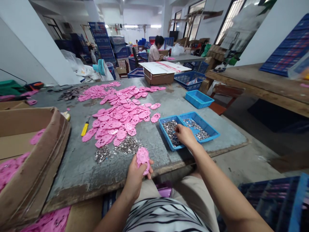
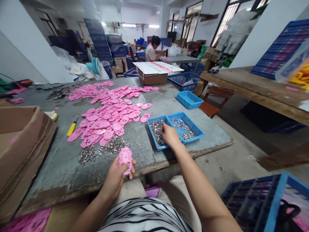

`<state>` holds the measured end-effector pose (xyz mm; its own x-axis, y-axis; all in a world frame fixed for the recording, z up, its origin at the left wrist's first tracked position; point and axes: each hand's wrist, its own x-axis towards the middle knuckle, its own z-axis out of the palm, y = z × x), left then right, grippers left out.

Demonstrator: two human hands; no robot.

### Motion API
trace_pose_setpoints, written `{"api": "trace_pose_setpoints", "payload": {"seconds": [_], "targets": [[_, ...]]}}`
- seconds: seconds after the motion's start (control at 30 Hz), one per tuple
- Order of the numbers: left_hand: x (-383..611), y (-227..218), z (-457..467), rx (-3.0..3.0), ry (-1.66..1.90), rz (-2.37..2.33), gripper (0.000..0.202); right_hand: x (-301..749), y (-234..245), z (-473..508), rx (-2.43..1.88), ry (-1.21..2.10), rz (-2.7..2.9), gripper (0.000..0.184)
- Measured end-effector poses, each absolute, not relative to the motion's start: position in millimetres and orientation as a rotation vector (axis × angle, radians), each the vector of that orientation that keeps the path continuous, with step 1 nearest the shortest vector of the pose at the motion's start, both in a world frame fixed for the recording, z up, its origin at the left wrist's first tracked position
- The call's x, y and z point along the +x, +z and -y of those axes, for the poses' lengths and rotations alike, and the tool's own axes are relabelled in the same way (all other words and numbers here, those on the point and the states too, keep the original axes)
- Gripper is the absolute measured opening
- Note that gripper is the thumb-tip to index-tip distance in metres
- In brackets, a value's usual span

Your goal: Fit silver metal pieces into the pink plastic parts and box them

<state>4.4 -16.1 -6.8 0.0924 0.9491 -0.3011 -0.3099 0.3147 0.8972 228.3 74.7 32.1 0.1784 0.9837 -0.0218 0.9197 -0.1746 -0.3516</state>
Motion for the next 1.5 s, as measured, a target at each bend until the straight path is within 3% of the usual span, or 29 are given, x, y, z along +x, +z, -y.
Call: {"api": "trace_pose_setpoints", "payload": {"seconds": [0.23,0.37,0.47,0.6,0.93,1.27,1.5], "targets": [[5.4,-4.3,16.6,0.743,1.091,-1.058,0.034,220.6,36.0,-61.7,-1.930,0.412,1.797,0.023],[11.3,0.0,15.0,0.778,1.172,-1.087,0.036,191.3,25.4,-34.1,-1.435,0.880,1.799,0.018],[16.3,0.1,13.3,0.796,1.217,-1.120,0.038,166.9,12.6,-15.6,-1.343,1.123,1.733,0.012],[18.9,-6.5,10.6,0.808,1.217,-1.201,0.037,149.7,-0.6,-6.7,-1.406,1.113,1.650,0.004],[15.2,-11.9,7.1,0.884,1.260,-1.367,0.035,138.8,-15.0,-10.7,-1.324,1.276,1.324,0.006],[16.7,-5.5,7.0,0.914,1.329,-1.349,0.031,134.8,-3.9,-8.8,-1.287,1.498,1.141,0.032],[18.3,1.4,3.6,0.655,1.350,-0.969,0.034,142.3,3.3,-9.4,-1.246,1.330,1.195,0.030]]}}
